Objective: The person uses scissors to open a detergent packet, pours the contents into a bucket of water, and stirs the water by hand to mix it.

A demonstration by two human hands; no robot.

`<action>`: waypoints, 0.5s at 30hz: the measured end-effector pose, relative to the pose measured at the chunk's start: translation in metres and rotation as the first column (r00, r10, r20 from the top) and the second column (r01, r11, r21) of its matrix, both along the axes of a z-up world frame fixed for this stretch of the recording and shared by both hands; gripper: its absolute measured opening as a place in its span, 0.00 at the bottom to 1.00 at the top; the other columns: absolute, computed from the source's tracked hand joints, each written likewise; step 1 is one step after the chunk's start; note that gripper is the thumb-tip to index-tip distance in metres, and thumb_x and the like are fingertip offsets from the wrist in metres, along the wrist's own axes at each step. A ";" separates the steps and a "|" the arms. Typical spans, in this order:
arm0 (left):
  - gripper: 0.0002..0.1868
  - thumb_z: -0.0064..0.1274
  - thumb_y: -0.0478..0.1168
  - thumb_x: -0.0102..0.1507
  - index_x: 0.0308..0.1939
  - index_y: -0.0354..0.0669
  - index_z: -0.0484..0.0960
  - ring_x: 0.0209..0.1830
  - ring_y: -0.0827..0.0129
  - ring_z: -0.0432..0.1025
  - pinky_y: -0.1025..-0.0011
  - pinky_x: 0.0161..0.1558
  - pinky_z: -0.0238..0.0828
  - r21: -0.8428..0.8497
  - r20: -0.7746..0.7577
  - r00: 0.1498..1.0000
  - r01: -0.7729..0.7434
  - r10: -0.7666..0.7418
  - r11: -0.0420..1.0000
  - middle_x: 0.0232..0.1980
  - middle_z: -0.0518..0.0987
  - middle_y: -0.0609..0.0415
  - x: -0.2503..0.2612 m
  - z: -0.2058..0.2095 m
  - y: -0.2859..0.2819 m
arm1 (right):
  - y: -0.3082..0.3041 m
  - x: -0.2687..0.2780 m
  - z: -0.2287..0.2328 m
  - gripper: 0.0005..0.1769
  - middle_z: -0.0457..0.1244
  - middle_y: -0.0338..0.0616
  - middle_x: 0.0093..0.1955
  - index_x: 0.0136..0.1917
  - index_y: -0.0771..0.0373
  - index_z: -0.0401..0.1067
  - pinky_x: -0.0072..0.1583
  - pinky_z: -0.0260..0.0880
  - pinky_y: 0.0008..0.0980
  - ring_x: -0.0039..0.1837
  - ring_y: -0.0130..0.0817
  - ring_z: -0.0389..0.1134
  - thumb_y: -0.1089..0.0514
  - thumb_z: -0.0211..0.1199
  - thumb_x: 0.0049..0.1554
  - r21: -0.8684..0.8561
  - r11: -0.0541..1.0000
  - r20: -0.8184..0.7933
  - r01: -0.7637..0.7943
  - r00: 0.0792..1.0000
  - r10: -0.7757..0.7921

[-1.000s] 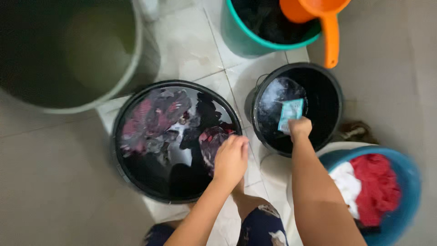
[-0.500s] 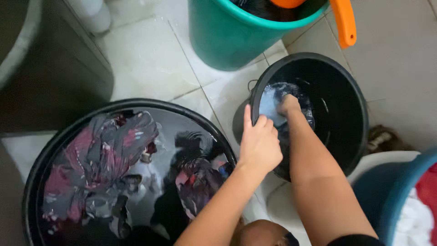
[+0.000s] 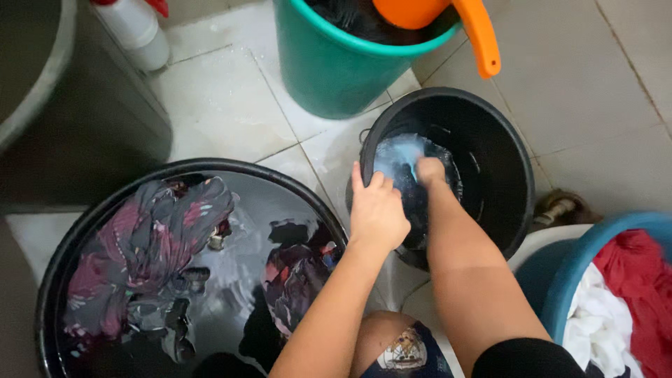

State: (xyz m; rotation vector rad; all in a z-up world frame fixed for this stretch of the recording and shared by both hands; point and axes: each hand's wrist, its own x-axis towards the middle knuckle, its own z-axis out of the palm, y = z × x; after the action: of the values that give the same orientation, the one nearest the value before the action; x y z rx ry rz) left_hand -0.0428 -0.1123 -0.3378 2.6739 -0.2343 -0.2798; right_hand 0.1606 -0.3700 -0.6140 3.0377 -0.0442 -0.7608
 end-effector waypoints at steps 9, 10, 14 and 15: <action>0.19 0.51 0.43 0.54 0.44 0.39 0.86 0.63 0.59 0.65 0.40 0.76 0.28 0.036 0.025 1.000 -0.002 0.001 0.999 0.52 0.80 0.50 0.004 -0.003 -0.006 | 0.028 -0.016 -0.033 0.22 0.73 0.57 0.49 0.47 0.67 0.81 0.55 0.73 0.44 0.51 0.45 0.75 0.48 0.70 0.44 0.424 0.897 -0.086 0.125 0.991 -0.098; 0.19 0.51 0.43 0.54 0.44 0.39 0.86 0.63 0.59 0.65 0.40 0.76 0.28 0.039 0.023 1.000 0.006 -0.006 0.999 0.52 0.80 0.50 0.004 -0.002 -0.006 | 0.032 -0.015 -0.040 0.19 0.72 0.60 0.52 0.47 0.67 0.81 0.57 0.74 0.44 0.54 0.47 0.74 0.52 0.68 0.47 0.365 0.931 -0.061 0.030 0.998 -0.008; 0.17 0.51 0.42 0.54 0.42 0.40 0.86 0.64 0.60 0.65 0.40 0.78 0.27 0.023 -0.022 1.000 -0.001 0.001 1.000 0.52 0.79 0.51 0.005 0.002 -0.004 | 0.026 -0.011 -0.039 0.16 0.71 0.54 0.59 0.49 0.62 0.83 0.63 0.72 0.45 0.61 0.49 0.72 0.53 0.65 0.51 -0.140 0.731 -0.239 -0.668 0.739 0.630; 0.17 0.51 0.42 0.53 0.42 0.40 0.86 0.64 0.59 0.65 0.41 0.78 0.27 0.016 -0.028 1.000 -0.003 0.004 1.000 0.51 0.79 0.51 0.005 0.003 -0.004 | 0.020 -0.015 -0.035 0.16 0.71 0.54 0.59 0.49 0.62 0.83 0.63 0.72 0.45 0.61 0.49 0.72 0.53 0.65 0.51 -0.136 0.732 -0.240 -0.667 0.739 0.629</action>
State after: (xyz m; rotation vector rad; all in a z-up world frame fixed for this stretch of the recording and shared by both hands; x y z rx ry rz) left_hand -0.0376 -0.1168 -0.3351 2.6836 -0.2194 -0.3197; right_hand 0.1460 -0.3497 -0.6495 2.4706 0.8427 -0.8640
